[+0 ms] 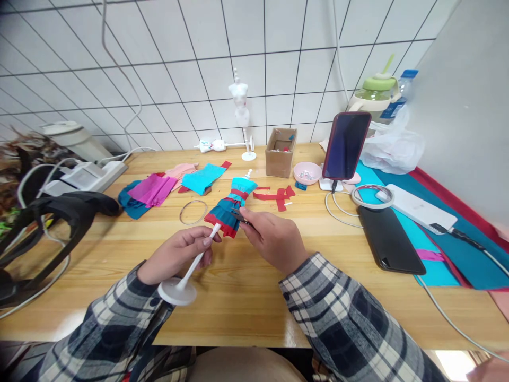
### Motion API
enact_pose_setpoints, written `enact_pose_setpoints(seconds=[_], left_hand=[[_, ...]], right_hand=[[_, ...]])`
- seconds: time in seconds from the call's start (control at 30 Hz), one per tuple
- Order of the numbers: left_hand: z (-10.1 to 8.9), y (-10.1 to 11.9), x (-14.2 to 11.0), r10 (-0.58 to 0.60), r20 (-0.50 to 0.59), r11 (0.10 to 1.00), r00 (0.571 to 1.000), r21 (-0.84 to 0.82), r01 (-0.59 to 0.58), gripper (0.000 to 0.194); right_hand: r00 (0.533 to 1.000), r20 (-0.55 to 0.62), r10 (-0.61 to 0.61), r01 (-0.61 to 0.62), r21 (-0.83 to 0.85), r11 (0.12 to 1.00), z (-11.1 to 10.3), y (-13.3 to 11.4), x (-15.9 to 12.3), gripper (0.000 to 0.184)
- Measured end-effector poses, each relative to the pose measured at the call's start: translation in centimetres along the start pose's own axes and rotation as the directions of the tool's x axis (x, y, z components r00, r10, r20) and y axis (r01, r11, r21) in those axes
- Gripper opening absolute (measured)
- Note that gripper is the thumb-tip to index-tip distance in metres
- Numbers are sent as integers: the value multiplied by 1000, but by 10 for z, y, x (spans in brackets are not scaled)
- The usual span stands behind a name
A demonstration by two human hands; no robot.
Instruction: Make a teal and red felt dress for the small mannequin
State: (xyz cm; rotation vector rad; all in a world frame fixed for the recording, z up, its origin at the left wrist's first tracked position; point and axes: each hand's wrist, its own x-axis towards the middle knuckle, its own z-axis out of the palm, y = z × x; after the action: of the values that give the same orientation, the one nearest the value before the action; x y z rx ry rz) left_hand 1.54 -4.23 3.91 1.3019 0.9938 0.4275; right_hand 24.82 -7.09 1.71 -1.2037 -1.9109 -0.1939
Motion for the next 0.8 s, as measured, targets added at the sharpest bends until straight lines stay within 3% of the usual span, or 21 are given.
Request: enact_pose_setpoints(seconds=[0.8], left_hand=[[-1,-4,2,18,8,1000,1000,6,-18,39]], right_hand=[[1000,-6,-26,27,24,999,0,0,-1,24]])
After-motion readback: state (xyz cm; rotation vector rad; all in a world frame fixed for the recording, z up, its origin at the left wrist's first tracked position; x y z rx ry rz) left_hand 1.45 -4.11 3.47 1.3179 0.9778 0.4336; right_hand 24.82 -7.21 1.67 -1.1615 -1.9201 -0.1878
